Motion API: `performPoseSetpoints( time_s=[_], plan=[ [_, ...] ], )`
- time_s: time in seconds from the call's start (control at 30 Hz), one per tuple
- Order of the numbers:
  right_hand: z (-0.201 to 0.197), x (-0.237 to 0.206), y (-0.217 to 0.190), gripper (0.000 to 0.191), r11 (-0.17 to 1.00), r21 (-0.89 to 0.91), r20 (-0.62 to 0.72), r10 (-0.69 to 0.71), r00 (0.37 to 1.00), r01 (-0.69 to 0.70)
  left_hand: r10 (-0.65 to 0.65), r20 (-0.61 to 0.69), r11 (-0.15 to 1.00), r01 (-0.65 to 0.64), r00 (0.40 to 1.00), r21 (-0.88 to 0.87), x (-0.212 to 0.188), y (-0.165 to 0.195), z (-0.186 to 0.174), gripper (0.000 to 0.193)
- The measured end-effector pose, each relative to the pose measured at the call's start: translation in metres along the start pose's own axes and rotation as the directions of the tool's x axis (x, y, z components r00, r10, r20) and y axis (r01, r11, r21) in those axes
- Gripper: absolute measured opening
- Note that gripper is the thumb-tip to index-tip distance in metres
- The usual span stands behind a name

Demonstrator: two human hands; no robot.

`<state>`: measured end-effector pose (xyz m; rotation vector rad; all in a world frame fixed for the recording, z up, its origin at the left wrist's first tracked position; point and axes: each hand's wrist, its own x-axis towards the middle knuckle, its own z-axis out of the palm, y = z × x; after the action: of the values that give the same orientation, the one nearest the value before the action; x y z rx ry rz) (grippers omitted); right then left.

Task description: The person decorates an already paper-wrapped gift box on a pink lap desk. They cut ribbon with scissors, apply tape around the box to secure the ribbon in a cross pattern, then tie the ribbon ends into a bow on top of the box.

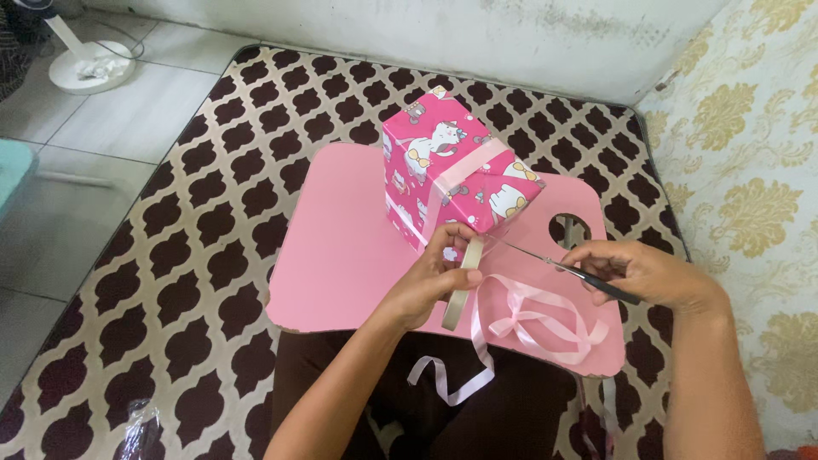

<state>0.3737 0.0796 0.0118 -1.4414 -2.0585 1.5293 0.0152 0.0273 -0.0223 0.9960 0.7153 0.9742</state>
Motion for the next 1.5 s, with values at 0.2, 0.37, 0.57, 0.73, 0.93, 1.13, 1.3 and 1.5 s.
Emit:
performPoseSetpoints(
  time_s=[0.2, 0.37, 0.57, 0.73, 0.93, 1.13, 1.3, 1.5],
  plan=[
    [-0.001, -0.001, -0.009, 0.046, 1.0, 0.03, 0.011, 0.009, 1.0, -0.01, -0.001, 0.021, 1.0, 0.001, 1.0, 0.004, 0.002, -0.002, -0.001, 0.078],
    [0.005, 0.004, -0.022, 0.046, 0.995, 0.068, 0.047, -0.076, 0.996, 0.073, -0.016, 0.013, 1.0, 0.016, 1.0, 0.004, 0.003, -0.003, -0.003, 0.082],
    [0.012, 0.003, -0.035, 0.037, 0.997, 0.071, 0.0, 0.014, 1.0, -0.014, -0.027, -0.007, 1.0, 0.027, 1.0, -0.004, 0.005, -0.002, -0.002, 0.084],
    [0.008, -0.001, -0.006, 0.036, 1.0, -0.012, -0.068, -0.026, 0.997, 0.025, -0.022, -0.006, 1.0, 0.021, 1.0, -0.015, 0.001, 0.0, -0.003, 0.082],
    [0.027, -0.004, 0.102, 0.044, 0.954, 0.198, -0.704, -0.02, 0.71, 0.223, 0.038, 0.018, 0.999, -0.038, 0.999, -0.028, -0.011, -0.001, -0.013, 0.082],
    [0.057, 0.022, 0.191, 0.039, 0.771, -0.438, -0.804, -0.106, 0.585, -0.463, 0.01, 0.018, 1.0, -0.01, 1.0, -0.011, -0.013, -0.003, -0.012, 0.081],
    [0.052, 0.038, 0.183, 0.026, 0.607, -0.582, -0.732, -0.102, 0.674, -0.541, 0.033, 0.027, 0.999, -0.033, 0.999, -0.011, -0.017, -0.002, -0.009, 0.08],
    [0.064, 0.041, 0.034, 0.018, 0.837, -0.523, -0.755, -0.543, 0.367, 0.162, 0.096, 0.052, 0.995, -0.095, 0.994, -0.019, -0.024, 0.001, -0.007, 0.079]
  ],
)
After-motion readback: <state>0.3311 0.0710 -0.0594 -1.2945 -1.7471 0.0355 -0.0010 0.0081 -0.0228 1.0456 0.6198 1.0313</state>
